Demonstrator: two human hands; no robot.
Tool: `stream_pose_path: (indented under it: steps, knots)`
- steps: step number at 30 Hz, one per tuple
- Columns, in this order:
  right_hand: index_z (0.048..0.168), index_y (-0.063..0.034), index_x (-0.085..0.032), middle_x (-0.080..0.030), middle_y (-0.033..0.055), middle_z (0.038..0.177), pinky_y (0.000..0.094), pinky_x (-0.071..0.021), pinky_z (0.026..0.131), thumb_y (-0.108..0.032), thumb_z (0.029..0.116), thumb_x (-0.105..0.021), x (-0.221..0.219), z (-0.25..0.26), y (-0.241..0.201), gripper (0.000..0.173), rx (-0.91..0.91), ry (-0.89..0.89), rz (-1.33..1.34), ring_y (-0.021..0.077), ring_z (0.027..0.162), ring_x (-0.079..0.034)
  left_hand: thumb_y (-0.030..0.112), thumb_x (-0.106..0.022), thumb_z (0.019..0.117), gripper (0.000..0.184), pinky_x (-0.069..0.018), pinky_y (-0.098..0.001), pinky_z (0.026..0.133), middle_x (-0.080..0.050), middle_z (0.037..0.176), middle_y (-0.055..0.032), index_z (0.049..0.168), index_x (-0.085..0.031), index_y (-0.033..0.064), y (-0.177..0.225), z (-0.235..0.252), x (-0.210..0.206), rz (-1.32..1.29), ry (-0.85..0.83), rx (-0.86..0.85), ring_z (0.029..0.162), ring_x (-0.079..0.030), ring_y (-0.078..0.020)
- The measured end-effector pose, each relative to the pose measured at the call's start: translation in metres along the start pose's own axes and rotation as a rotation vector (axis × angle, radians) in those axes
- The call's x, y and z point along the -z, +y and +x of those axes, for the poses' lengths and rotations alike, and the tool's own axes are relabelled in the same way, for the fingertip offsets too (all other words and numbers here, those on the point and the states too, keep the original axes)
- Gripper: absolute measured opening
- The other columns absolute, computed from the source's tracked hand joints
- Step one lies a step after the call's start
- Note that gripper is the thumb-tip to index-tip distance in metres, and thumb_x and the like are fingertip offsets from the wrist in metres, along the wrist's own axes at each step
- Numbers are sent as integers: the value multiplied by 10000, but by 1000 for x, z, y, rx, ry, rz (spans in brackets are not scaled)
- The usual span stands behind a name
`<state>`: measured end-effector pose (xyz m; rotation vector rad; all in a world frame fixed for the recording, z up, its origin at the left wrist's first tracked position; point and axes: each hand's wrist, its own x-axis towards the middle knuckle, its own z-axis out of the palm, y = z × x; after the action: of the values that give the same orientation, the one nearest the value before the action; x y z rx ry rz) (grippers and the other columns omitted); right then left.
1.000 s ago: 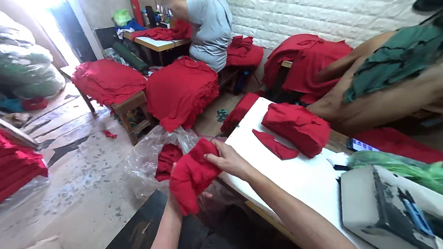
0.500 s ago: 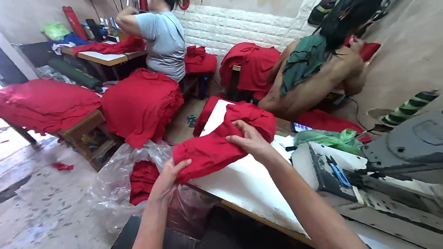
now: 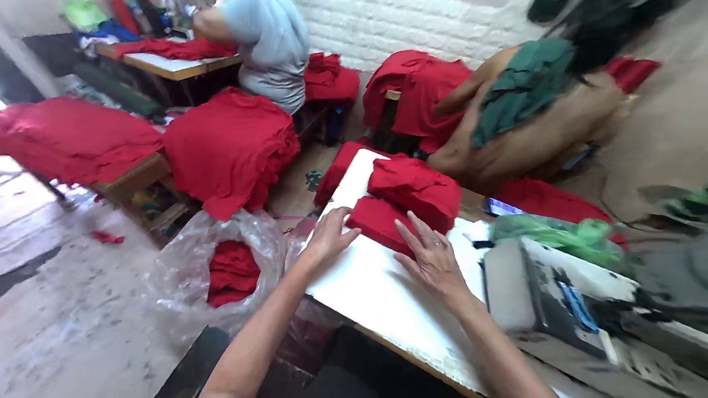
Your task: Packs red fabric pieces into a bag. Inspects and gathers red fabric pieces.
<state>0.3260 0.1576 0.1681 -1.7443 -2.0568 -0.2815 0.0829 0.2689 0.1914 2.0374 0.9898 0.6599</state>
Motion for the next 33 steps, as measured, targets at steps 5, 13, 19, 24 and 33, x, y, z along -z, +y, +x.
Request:
stream_pose_path:
  steps: [5, 13, 19, 24, 33]
  knots:
    - [1471, -2, -533, -482, 287, 1512, 756, -278, 1110, -466, 1044, -463, 6, 12, -34, 634, 8, -199, -33, 497, 1395, -462, 159, -548, 1052, 341, -523, -435, 1015, -632, 1320, -174, 1354, -581, 4, -61, -60, 40, -254, 363, 8, 1181, -641, -251]
    - [1495, -108, -541, -484, 155, 1559, 661, -274, 1176, -557, 1066, -328, -60, 53, -125, 657, 475, -271, 323, 335, 1458, -444, 153, -537, 1034, 477, -406, -605, 1106, -544, 1395, -321, 1450, -463, -68, -236, -144, -8, -129, 391, 851, 1318, -529, -461]
    - [1295, -134, -707, -673, 122, 1340, 669, -300, 1149, -497, 1091, -253, -92, 82, -157, 616, 566, -264, 237, 347, 1303, -594, 476, -757, 892, 1052, -9, -705, 1202, -267, 1619, -313, 1627, -166, 10, -270, -127, -68, -45, 69, 1076, 1512, -209, -500]
    - [1213, -141, -736, -708, 101, 1245, 628, -268, 1171, -511, 1086, -237, -89, 85, -160, 634, 524, -301, 220, 295, 1244, -620, 335, -818, 847, 1059, -108, -699, 1198, -348, 1546, -359, 1589, -184, -75, -279, -102, -103, -99, -84, 1090, 1449, -327, -514]
    - [1163, -115, -748, -714, 124, 1229, 574, -199, 1200, -512, 1082, -267, -79, 94, -164, 628, 487, -465, 167, 284, 1263, -600, 231, -455, 1061, 417, -404, -594, 1095, -553, 1410, -269, 1341, -586, -49, -306, -77, -22, -291, 153, 1219, 1349, -505, -419]
